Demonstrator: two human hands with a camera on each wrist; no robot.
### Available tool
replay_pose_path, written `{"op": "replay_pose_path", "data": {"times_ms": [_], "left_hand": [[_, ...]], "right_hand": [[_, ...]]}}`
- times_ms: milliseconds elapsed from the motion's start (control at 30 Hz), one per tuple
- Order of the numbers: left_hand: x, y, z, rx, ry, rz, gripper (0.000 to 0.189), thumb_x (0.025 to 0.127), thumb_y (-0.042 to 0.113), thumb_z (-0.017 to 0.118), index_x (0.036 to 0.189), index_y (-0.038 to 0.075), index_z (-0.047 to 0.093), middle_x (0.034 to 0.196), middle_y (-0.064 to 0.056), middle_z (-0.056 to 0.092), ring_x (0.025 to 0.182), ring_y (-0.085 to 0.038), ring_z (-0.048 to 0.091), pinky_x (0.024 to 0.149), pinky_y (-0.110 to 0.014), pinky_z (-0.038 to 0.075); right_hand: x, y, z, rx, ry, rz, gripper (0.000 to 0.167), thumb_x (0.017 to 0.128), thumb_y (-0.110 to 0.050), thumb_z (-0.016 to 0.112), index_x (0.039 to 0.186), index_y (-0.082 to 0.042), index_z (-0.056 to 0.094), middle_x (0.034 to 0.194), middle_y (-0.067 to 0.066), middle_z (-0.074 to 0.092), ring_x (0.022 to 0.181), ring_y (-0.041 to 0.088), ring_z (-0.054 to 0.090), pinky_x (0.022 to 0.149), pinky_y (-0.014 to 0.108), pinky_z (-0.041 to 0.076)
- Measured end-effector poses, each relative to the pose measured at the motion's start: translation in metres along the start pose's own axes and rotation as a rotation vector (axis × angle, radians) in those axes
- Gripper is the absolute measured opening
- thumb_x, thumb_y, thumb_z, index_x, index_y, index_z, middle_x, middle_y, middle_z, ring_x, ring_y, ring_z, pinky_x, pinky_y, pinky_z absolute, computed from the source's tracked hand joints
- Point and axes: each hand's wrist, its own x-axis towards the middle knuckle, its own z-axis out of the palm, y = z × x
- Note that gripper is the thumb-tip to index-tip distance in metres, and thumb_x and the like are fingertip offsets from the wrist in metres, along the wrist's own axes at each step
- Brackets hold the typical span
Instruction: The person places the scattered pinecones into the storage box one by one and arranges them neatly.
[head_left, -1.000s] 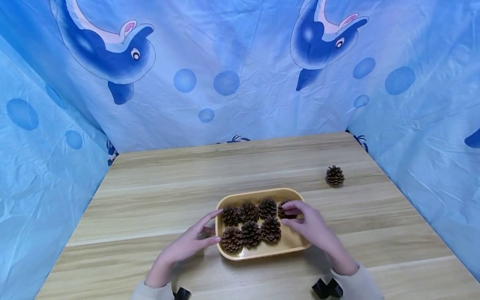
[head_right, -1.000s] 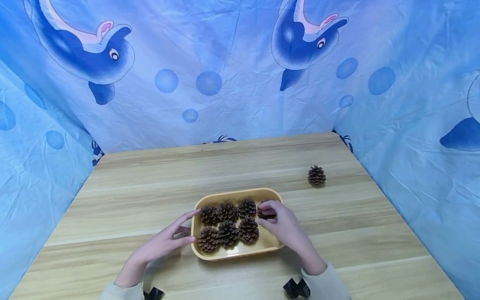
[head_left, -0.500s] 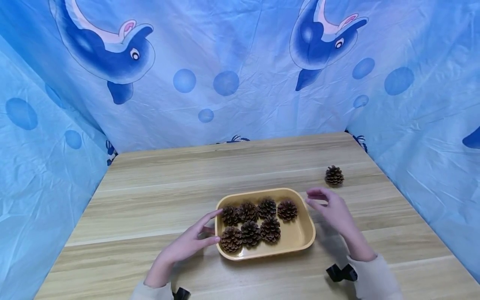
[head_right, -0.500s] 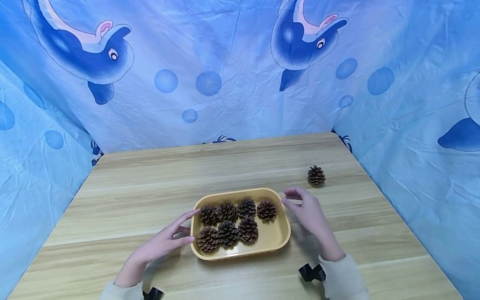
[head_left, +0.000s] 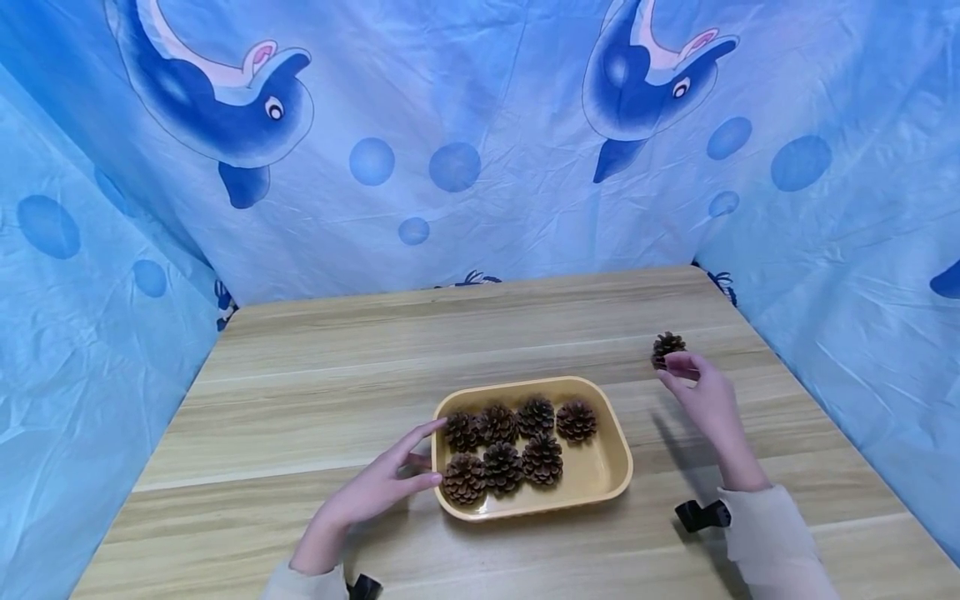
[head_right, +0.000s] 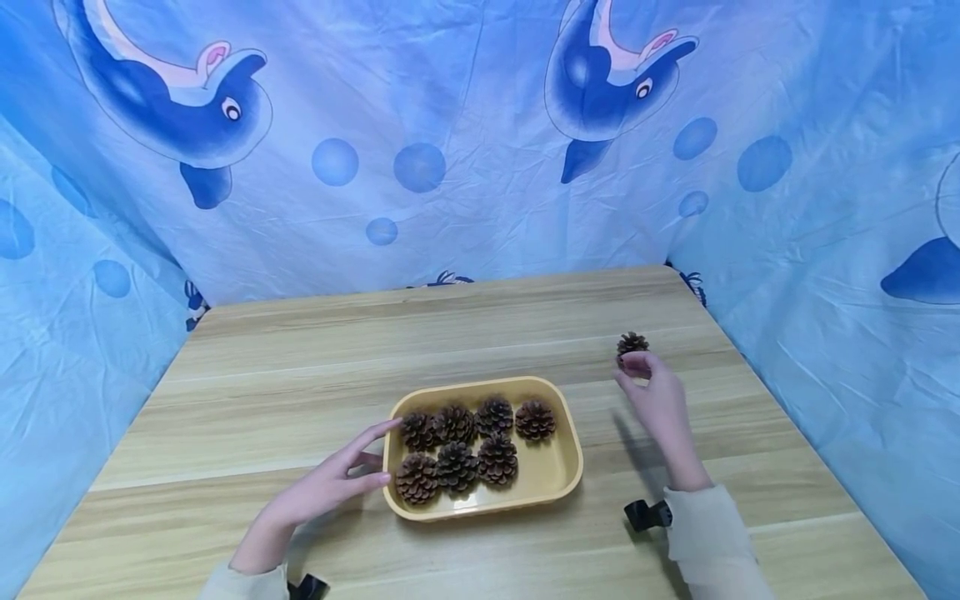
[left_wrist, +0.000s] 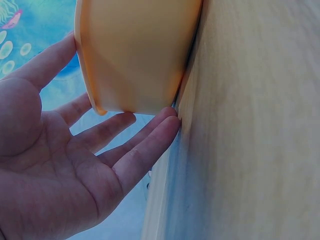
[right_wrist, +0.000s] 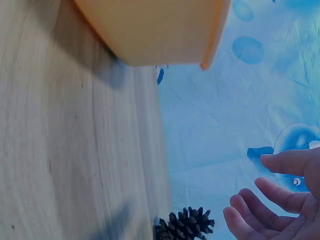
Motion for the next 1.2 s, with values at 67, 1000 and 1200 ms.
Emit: {"op": "replay_pose_path", "data": {"times_ms": [67, 1000, 1200], "left_hand": [[0.000, 0.000, 0.000, -0.002, -0.001, 0.002, 0.073, 0.095, 0.025, 0.061, 0.155, 0.018, 0.020, 0.160, -0.020, 0.020, 0.118, -0.038, 0.057, 0.096, -0.048, 0.052], [0.000, -0.001, 0.000, -0.031, -0.014, 0.008, 0.073, 0.095, 0.023, 0.061, 0.155, 0.017, 0.020, 0.159, -0.021, 0.020, 0.118, -0.038, 0.057, 0.093, -0.029, 0.052], [0.001, -0.001, 0.000, -0.039, -0.016, 0.012, 0.073, 0.095, 0.023, 0.061, 0.155, 0.017, 0.020, 0.159, -0.021, 0.020, 0.118, -0.038, 0.057, 0.094, -0.028, 0.051]], "right_hand": [[0.002, 0.003, -0.001, -0.009, 0.003, 0.011, 0.036, 0.093, -0.016, 0.064, 0.120, 0.007, 0.058, 0.115, 0.030, 0.064, 0.109, 0.041, 0.061, 0.071, -0.002, 0.036], [0.036, 0.021, -0.005, -0.023, -0.011, 0.173, 0.050, 0.095, -0.014, 0.059, 0.136, 0.011, 0.044, 0.139, 0.036, 0.044, 0.129, 0.049, 0.041, 0.106, 0.059, 0.039], [0.046, 0.030, -0.002, -0.067, -0.035, 0.182, 0.056, 0.096, -0.018, 0.059, 0.140, 0.011, 0.039, 0.140, 0.037, 0.041, 0.130, 0.050, 0.039, 0.105, 0.060, 0.039]]}}
